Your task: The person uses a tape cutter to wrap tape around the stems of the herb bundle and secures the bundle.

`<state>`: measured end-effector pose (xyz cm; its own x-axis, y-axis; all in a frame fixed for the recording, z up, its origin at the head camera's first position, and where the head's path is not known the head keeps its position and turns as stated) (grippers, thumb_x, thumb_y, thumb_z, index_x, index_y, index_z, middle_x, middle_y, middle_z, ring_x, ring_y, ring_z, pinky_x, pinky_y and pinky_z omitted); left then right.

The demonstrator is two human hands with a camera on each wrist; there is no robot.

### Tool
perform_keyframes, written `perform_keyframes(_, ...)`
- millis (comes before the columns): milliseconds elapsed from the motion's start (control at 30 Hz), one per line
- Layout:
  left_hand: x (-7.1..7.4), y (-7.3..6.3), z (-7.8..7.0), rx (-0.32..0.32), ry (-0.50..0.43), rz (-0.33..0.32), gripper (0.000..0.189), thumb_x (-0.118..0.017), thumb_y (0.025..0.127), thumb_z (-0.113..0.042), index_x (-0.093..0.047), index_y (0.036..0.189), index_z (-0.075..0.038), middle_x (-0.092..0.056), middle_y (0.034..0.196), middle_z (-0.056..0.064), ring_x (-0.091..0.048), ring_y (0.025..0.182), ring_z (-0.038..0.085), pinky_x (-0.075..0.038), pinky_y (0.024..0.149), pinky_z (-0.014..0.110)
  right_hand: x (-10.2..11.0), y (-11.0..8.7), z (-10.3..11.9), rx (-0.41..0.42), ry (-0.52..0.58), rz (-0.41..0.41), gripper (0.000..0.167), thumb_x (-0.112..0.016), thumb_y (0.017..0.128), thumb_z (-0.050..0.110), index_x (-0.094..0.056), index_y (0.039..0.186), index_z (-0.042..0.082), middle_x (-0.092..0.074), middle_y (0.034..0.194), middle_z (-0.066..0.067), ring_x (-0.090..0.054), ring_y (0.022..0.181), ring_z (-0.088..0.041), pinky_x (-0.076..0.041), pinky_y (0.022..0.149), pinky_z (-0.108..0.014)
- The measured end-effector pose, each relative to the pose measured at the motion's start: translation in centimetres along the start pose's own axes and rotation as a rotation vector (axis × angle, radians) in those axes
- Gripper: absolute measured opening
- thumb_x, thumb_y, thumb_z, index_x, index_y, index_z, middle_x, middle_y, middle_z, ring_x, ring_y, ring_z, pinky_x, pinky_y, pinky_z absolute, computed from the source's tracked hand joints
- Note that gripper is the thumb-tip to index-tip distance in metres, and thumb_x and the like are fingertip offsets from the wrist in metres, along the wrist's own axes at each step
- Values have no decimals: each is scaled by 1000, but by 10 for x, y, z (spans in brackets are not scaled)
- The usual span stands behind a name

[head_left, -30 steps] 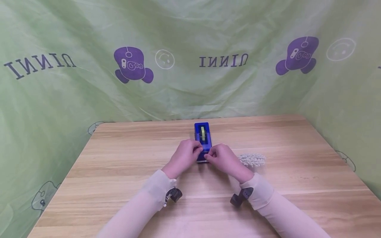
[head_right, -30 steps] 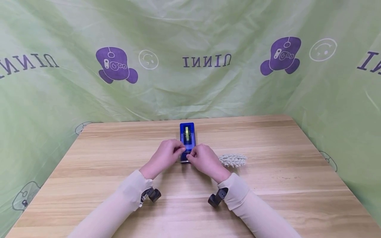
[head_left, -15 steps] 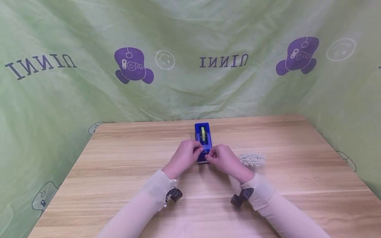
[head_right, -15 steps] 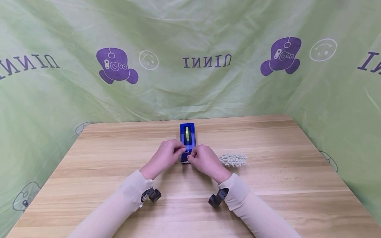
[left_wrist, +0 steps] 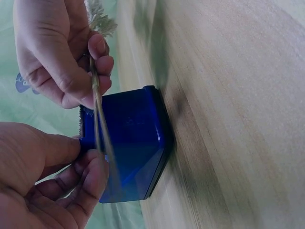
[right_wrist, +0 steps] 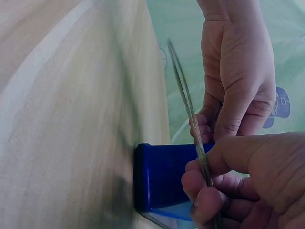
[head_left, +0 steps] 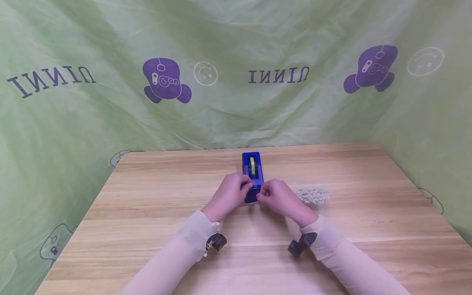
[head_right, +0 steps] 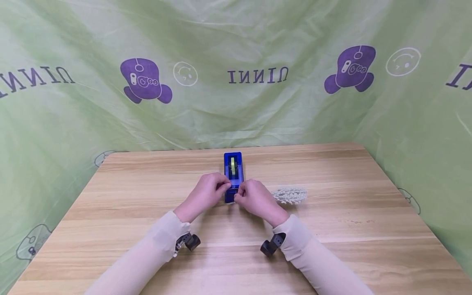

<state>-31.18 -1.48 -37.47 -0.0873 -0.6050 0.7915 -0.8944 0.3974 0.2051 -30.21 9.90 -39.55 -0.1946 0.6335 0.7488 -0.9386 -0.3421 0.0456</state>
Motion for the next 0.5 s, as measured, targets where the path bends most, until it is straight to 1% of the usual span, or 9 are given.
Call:
perform_keyframes(267,0,-1,1,8,-9,4,14,-66,101,-8,-78,98,-1,-78,94,13,-72,88,24,-61,83,38,-2,-3,-1,5,24,20,25,-71,96,12,-67,72,7,-60,65,1,-48,58,-9,-41,55,-21)
perform_keyframes(333,0,-1,3,21,-23,10,14,-66,101,-8,-78,99,-1,-79,94,12,-72,87,23,-61,83,36,-1,-4,1,8,18,22,24,-70,97,12,-68,74,6,-62,66,1,-49,59,-9,-42,56,-22)
perform_keyframes(500,2,-2,7,53,-60,18,18,-63,104,-11,-78,99,-2,-76,91,9,-63,78,15,-55,73,29,3,-7,7,24,-3,15,21,-69,99,15,-72,80,6,-65,70,-1,-51,60,-9,-45,58,-22)
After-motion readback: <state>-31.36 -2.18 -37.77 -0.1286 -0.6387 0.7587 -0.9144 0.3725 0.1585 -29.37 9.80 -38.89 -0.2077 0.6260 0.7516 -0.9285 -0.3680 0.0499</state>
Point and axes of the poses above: each hand's wrist, its own y-axis towards the middle knuckle, its own x-axis out of the back of the hand, z = x × y, the point moved 9 cm from there along y, towards the middle knuckle
